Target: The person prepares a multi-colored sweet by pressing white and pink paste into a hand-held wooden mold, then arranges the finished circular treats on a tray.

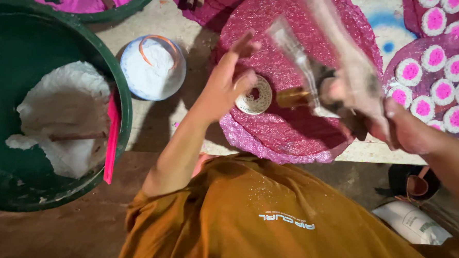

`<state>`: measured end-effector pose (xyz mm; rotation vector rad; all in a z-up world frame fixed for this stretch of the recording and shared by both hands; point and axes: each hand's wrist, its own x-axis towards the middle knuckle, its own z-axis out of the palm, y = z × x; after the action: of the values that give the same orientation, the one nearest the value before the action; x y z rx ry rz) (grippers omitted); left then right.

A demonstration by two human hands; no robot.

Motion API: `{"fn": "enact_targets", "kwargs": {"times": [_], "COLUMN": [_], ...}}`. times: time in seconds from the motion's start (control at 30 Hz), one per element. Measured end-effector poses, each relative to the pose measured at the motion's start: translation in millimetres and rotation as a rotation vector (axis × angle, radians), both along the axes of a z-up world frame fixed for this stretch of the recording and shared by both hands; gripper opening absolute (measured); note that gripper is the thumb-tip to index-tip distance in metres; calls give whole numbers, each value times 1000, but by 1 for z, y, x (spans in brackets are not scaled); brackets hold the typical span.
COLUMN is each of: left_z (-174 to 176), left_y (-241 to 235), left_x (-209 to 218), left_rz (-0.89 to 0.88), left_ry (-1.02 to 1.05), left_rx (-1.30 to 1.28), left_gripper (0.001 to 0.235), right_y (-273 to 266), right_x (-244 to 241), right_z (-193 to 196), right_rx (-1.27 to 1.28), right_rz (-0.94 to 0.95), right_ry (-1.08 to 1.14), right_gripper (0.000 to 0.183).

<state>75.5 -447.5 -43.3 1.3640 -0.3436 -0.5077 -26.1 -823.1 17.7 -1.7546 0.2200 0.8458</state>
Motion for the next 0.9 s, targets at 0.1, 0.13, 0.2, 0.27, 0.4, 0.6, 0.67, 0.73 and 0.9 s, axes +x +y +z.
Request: {"fn": "enact_targets", "kwargs": {"times": [0.1,0.13,0.2,0.27,0.4,0.6,0.67,0.73,0.9], "left_z": [-4,-7,-11,-12,-8,-32,-42,-45,-15], "left_y": [8,6,1,-1,-4,-21,-23,-25,-38], "left_x": [-25,-31,-38,-38,-22,51,66,74,82], "left_rz": [-10,-5,11,-14,8,29,-57,-57,-198], "left_ry": [-555,-609,-722,-666,-577,-639,-660,-710,-127], "left_rx": [592,635,716,766,712,782,841,822,-504], "left_gripper": [120,122,126,123,122,122,122,111,84], "right_y": [1,2,7,12,9,5,9,14,33], "right_x": [-22,-26,-32,-40,-63,-63,-51,-43,10], "right_z": [3,6,9,8,2,-13,-12,-9,1], "right_rx": [314,441,593,642,620,563,582,383,173], "right_rz": [-299,-300,-324,-372,-391,-450,-584,-538,27], "right_ry": [-10,-23,-48,-70,-178,-179,-50,-125,-203], "right_gripper": [81,91,102,105,105,110,109,106,104]}}
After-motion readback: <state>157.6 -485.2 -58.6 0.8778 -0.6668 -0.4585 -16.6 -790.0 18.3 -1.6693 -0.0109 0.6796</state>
